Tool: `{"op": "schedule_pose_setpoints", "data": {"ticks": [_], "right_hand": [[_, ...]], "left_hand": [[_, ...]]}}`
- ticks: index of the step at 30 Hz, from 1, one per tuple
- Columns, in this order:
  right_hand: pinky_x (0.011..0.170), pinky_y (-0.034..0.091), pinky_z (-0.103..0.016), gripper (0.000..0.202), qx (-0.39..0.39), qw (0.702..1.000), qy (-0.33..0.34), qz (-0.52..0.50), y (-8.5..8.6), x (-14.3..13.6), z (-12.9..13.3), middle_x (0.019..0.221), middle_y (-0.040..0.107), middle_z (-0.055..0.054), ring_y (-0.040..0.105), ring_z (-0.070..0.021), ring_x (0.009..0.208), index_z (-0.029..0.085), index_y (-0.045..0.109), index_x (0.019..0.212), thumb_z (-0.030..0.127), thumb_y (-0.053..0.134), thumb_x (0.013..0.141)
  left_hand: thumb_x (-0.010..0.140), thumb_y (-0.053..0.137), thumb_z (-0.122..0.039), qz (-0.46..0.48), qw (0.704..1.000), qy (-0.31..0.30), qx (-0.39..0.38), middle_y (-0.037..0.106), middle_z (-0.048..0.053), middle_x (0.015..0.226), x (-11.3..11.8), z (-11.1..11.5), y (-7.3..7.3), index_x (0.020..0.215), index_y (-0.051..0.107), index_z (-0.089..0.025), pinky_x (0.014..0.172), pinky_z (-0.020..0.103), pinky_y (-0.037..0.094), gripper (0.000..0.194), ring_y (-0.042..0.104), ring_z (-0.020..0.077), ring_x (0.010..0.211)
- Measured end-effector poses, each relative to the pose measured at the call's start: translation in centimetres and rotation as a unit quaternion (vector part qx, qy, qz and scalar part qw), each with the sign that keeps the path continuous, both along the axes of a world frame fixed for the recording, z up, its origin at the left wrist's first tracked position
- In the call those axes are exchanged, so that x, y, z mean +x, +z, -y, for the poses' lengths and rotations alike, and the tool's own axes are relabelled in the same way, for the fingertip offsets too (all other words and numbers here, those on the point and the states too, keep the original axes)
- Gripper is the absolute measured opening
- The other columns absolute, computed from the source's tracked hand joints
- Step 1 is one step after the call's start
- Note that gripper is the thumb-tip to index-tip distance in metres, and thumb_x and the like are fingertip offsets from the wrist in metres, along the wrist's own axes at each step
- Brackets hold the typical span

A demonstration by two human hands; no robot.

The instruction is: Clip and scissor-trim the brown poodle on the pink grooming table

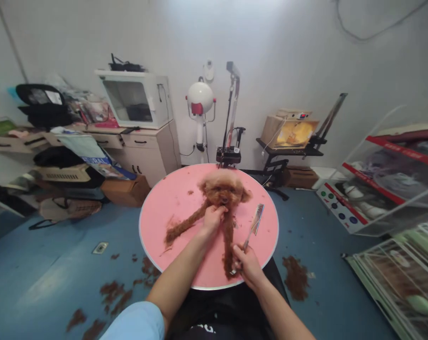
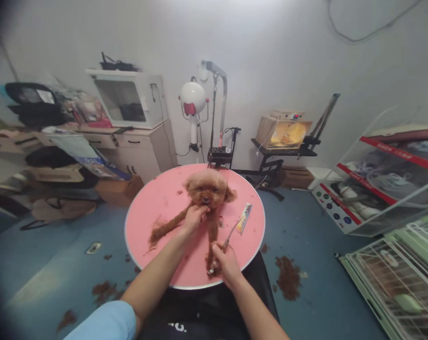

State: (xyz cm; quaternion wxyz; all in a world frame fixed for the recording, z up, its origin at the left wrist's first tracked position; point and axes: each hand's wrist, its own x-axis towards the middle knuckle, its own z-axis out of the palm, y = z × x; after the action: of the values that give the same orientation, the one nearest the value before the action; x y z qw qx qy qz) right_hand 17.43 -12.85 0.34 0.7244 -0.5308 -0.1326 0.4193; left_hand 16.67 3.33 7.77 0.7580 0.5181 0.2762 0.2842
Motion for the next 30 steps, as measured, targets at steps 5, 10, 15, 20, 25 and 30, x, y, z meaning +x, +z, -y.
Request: {"op": "schedule_pose_setpoints", "data": {"ticks": [5, 10, 15, 20, 25, 30], "right_hand": [[0.052, 0.04, -0.024, 0.045, -0.14, 0.966, 0.177, 0.127, 3.0, 2.6, 5.4, 0.059, 0.057, 0.002, 0.054, -0.0101, 0.051, 0.018, 0.051, 0.07, 0.06, 0.058, 0.082], [0.053, 0.042, -0.023, 0.049, -0.211, 0.879, 0.422, 0.072, 5.6, 4.0, 4.1, 0.072, 0.069, -0.003, 0.065, -0.014, 0.057, 0.018, 0.048, 0.094, 0.061, 0.066, 0.077], [0.063, 0.048, -0.025, 0.055, -0.205, 0.817, 0.528, 0.107, 6.8, 6.6, -1.9, 0.089, 0.07, -0.007, 0.067, -0.016, 0.074, 0.017, 0.052, 0.099, 0.029, 0.085, 0.057], [0.058, 0.043, -0.023, 0.027, -0.172, 0.812, 0.477, 0.288, 8.5, 9.2, -6.4, 0.072, 0.062, 0.001, 0.055, -0.0111, 0.063, 0.016, 0.057, 0.082, 0.018, 0.072, 0.06], [0.058, 0.042, -0.024, 0.027, -0.143, 0.829, 0.431, 0.326, 9.3, 10.8, -7.7, 0.069, 0.054, 0.003, 0.048, -0.011, 0.064, 0.018, 0.058, 0.081, 0.02, 0.074, 0.06], [0.052, 0.04, -0.022, 0.029, -0.142, 0.822, 0.453, 0.315, 8.8, 10.4, -7.8, 0.066, 0.05, 0.004, 0.045, -0.0089, 0.058, 0.017, 0.054, 0.079, 0.024, 0.076, 0.061]], "left_hand": [[0.062, 0.057, -0.031, 0.064, 0.996, 0.04, -0.038, 0.033, -0.008, 0.037, 0.1, 1.7, -0.1, 0.054, 0.05, -0.017, 0.043, 0.023, 0.016, 0.018, 0.026, 0.0053, 0.036], [0.07, 0.056, -0.032, 0.05, 0.997, 0.054, 0.037, 0.037, -0.006, 0.042, -0.1, 1.7, 0.8, 0.05, 0.045, -0.017, 0.045, 0.023, 0.02, 0.028, 0.03, 0.0059, 0.042], [0.078, 0.051, -0.029, -0.036, 0.973, 0.065, 0.217, 0.043, -0.004, 0.048, -1.1, 1.0, 1.3, 0.052, 0.049, -0.015, 0.05, 0.024, 0.022, 0.03, 0.037, 0.0076, 0.049], [0.08, 0.047, -0.024, -0.099, 0.945, 0.059, 0.308, 0.055, 0.0, 0.053, -2.3, 0.5, 2.5, 0.054, 0.056, -0.016, 0.052, 0.025, 0.024, 0.028, 0.045, 0.0101, 0.053], [0.079, 0.047, -0.023, -0.118, 0.938, 0.056, 0.322, 0.063, 0.003, 0.059, -2.5, 0.3, 2.7, 0.057, 0.06, -0.016, 0.054, 0.025, 0.027, 0.027, 0.05, 0.0114, 0.056], [0.079, 0.048, -0.022, -0.128, 0.936, 0.053, 0.323, 0.062, 0.002, 0.058, -2.4, 0.2, 2.6, 0.056, 0.06, -0.016, 0.052, 0.025, 0.026, 0.026, 0.047, 0.0109, 0.054]]}}
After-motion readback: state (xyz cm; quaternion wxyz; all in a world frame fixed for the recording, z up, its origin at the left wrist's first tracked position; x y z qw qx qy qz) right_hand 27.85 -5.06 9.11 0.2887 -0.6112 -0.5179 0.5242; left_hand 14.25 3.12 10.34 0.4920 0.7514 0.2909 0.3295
